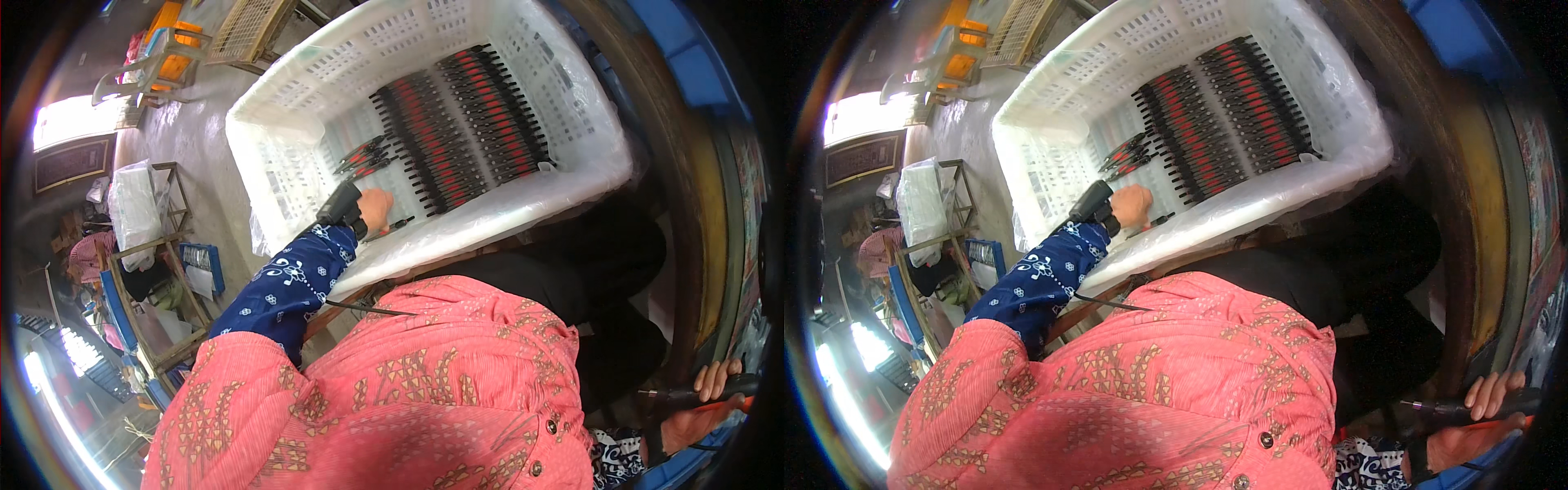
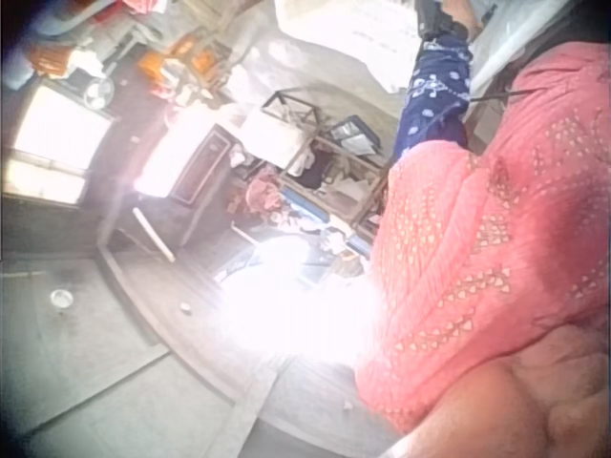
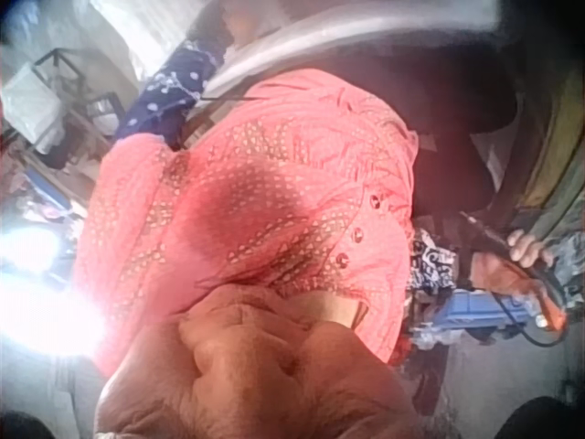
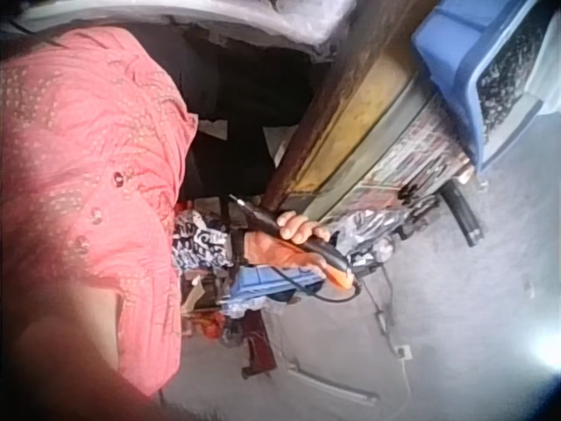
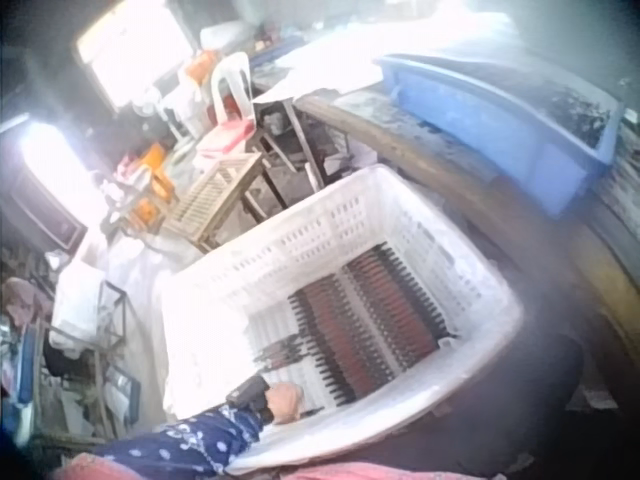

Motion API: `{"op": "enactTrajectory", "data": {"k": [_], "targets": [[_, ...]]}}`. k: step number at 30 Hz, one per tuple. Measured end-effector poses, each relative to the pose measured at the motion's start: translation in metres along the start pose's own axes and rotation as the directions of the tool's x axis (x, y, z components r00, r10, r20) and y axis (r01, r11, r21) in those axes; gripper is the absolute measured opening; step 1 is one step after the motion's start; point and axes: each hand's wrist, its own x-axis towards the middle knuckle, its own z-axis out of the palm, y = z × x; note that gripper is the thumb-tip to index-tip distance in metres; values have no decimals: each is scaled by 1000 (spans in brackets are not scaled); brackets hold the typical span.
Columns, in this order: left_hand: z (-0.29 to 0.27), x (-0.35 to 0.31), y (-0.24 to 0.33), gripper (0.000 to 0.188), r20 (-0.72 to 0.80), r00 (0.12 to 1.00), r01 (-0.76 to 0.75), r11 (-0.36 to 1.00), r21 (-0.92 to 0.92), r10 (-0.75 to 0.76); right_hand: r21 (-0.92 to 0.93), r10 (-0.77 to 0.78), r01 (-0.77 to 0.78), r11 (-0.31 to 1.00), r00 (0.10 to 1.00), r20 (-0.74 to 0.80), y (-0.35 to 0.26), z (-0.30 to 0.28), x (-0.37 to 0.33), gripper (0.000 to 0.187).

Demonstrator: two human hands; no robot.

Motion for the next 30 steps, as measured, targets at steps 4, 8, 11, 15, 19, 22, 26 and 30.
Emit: {"op": "enactTrajectory", "data": {"k": [4,8,11,15,19,22,26,30], "targets": [[-13,19,-22,11,-366,909,123,967,-222,-200,35,16,-17,999,1000,15,0,-1,2,44],[-15,21,-42,12,-532,805,102,945,-312,-262,50,14,-15,999,1000,21,0,-4,2,43],[-12,18,-41,15,-517,820,91,947,-308,-246,58,15,-14,998,1000,-21,-1,-4,0,42],[-11,17,-36,18,-453,861,90,947,-308,-230,105,57,-61,993,997,46,-2,-3,1,41],[-9,18,-36,20,-455,860,83,943,-322,-231,-12,3,-3,1000,1000,18,-1,0,0,39],[-5,18,-38,18,-516,844,51,978,-200,-149,-14,-3,3,1000,1000,21,-1,0,-1,39],[-4,18,-33,11,-431,891,95,988,-124,-140,22,4,-4,1000,1000,22,0,-5,1,40],[-2,15,-22,7,-259,953,122,981,-151,-158,98,37,-41,994,999,37,0,-8,1,40]]}}
